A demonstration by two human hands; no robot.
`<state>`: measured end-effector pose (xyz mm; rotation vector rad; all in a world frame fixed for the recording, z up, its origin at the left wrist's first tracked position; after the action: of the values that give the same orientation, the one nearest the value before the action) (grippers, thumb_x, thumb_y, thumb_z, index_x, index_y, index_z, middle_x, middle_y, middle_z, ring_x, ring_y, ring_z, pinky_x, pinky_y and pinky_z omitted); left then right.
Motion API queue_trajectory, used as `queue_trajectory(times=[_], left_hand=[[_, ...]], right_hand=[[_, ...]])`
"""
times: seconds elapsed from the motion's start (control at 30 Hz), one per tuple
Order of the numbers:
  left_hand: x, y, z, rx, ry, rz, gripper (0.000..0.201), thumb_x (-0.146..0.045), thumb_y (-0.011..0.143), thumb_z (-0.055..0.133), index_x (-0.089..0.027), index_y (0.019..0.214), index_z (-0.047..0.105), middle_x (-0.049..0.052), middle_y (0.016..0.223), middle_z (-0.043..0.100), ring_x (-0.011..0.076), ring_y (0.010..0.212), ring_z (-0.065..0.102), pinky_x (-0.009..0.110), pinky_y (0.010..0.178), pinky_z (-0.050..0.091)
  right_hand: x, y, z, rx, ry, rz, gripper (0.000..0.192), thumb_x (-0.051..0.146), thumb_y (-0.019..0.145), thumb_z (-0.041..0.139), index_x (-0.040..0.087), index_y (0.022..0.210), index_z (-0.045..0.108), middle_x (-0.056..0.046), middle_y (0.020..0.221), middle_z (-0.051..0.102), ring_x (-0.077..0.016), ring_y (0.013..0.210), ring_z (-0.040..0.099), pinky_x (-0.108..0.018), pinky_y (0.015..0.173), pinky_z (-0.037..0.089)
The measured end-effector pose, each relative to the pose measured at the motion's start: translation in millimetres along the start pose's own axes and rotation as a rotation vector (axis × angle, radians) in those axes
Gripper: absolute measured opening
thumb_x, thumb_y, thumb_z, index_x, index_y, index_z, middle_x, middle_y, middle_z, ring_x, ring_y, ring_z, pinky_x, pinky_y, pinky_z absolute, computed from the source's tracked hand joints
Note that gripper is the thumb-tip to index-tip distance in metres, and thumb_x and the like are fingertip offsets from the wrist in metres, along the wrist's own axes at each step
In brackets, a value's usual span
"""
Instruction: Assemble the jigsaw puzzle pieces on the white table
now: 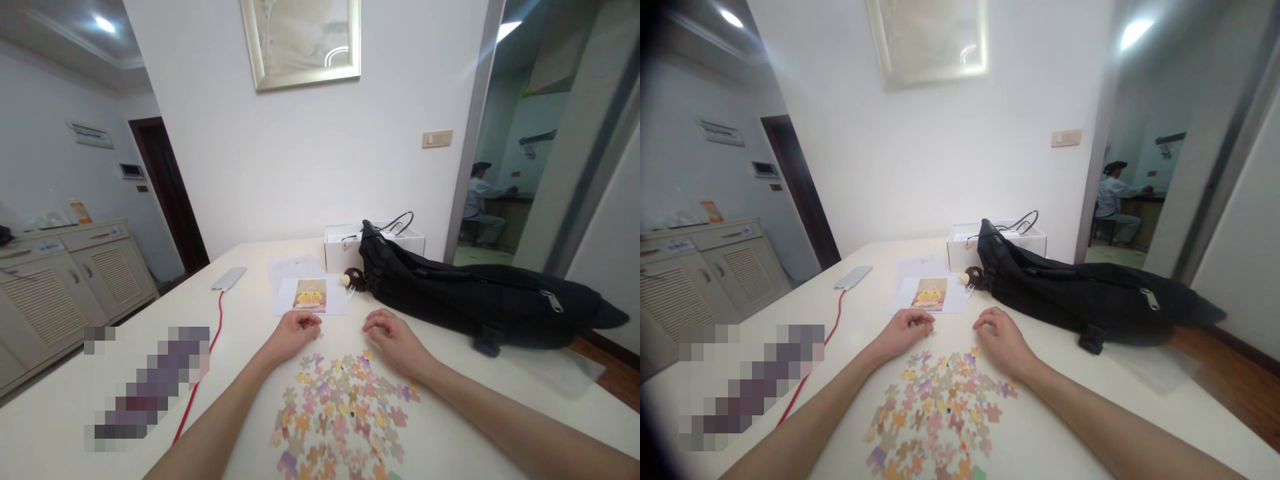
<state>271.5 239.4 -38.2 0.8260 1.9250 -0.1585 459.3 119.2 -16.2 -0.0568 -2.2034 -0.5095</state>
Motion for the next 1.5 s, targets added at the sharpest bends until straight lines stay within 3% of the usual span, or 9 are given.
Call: queue_trajectory(times=[0.2, 0.4, 0.6, 0.73, 0.83, 0.93, 1.03, 1.23, 1.5], left_hand=[[-1, 1, -1.1, 0.001, 0.115, 0.019, 0.024, -0.017, 0.069, 0.055, -0.014, 0.084, 0.074, 0.003, 0.081, 0.068, 0.0157, 0.072, 0.054, 0.027, 0.068, 0.040], [-8, -1, 5.0, 0.079, 0.163, 0.142, 0.028, -0.016, 0.066, 0.058, -0.019, 0.087, 0.076, 0.003, 0.093, 0.064, 0.0178, 0.085, 0.057, 0.028, 0.080, 0.041], [-9, -1, 4.1, 0.078, 0.151, 0.155, 0.019, -0.015, 0.064, 0.057, -0.016, 0.075, 0.071, 0.002, 0.085, 0.065, 0.0164, 0.080, 0.055, 0.027, 0.074, 0.040], [-7, -1, 1.9, 0.048, 0.187, 0.093, 0.020, -0.016, 0.063, 0.059, -0.015, 0.079, 0.072, 0.002, 0.077, 0.063, 0.0158, 0.074, 0.051, 0.027, 0.069, 0.040], [-7, -1, -1.4, 0.003, 0.191, 0.089, 0.029, -0.016, 0.062, 0.062, -0.016, 0.089, 0.074, 0.004, 0.091, 0.064, 0.0167, 0.080, 0.053, 0.028, 0.075, 0.042], [-9, -1, 0.1, 0.027, 0.179, 0.121, 0.024, -0.017, 0.063, 0.061, -0.017, 0.082, 0.075, 0.005, 0.100, 0.063, 0.0187, 0.089, 0.055, 0.029, 0.081, 0.043], [-9, -1, 2.0, 0.062, 0.174, 0.138, 0.019, -0.018, 0.063, 0.059, -0.017, 0.076, 0.074, 0.005, 0.096, 0.063, 0.0188, 0.088, 0.055, 0.029, 0.081, 0.043], [-11, -3, 1.3, 0.063, 0.166, 0.082, 0.019, -0.020, 0.064, 0.059, -0.015, 0.078, 0.071, 0.003, 0.080, 0.065, 0.0164, 0.076, 0.052, 0.026, 0.071, 0.042], [-10, -2, 2.3, 0.053, 0.053, 0.040, 0.025, -0.015, 0.066, 0.057, -0.013, 0.086, 0.073, 0.002, 0.075, 0.066, 0.0144, 0.071, 0.053, 0.025, 0.067, 0.040]], right_hand=[[0, -1, 0, -0.003, 0.013, -0.010, 0.021, 0.018, 0.074, 0.049, 0.018, 0.073, 0.070, -0.007, 0.098, 0.063, -0.0223, 0.096, 0.059, -0.036, 0.092, 0.042], [0, 0, 1, 0.024, 0.025, -0.013, 0.028, 0.010, 0.068, 0.045, 0.019, 0.073, 0.071, -0.007, 0.100, 0.064, -0.0217, 0.098, 0.059, -0.036, 0.095, 0.041], [-1, 1, 5, 0.059, 0.056, -0.033, 0.032, 0.008, 0.066, 0.043, 0.019, 0.073, 0.072, -0.006, 0.097, 0.065, -0.0209, 0.095, 0.060, -0.035, 0.093, 0.042], [0, 1, 6, 0.065, 0.044, -0.040, 0.030, 0.008, 0.067, 0.044, 0.019, 0.071, 0.072, -0.006, 0.096, 0.066, -0.0212, 0.094, 0.061, -0.035, 0.091, 0.043], [1, 0, 6, 0.065, 0.018, -0.035, 0.030, 0.007, 0.067, 0.045, 0.020, 0.072, 0.072, -0.006, 0.097, 0.067, -0.0219, 0.096, 0.060, -0.035, 0.092, 0.042], [1, 0, 6, 0.065, 0.000, -0.029, 0.029, 0.008, 0.069, 0.045, 0.020, 0.072, 0.072, -0.006, 0.098, 0.067, -0.0224, 0.096, 0.059, -0.036, 0.093, 0.042], [0, 0, 6, 0.061, -0.013, -0.026, 0.028, 0.009, 0.070, 0.046, 0.020, 0.072, 0.072, -0.006, 0.097, 0.067, -0.0226, 0.096, 0.059, -0.036, 0.093, 0.041], [0, -1, 5, 0.059, -0.023, -0.030, 0.028, 0.008, 0.070, 0.047, 0.020, 0.072, 0.072, -0.006, 0.096, 0.068, -0.0230, 0.097, 0.059, -0.036, 0.092, 0.041], [-1, -1, 6, 0.056, -0.039, -0.031, 0.028, 0.009, 0.070, 0.045, 0.021, 0.073, 0.071, -0.006, 0.095, 0.068, -0.0236, 0.097, 0.059, -0.038, 0.093, 0.040]])
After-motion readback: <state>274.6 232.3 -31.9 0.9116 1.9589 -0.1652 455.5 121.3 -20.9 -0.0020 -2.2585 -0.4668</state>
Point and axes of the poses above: each hand's wrist, its own y-axis towards the middle knuckle, its own z-axis out of the palm, x = y × z, the point moved 8 cm from there along y, towards the middle knuckle
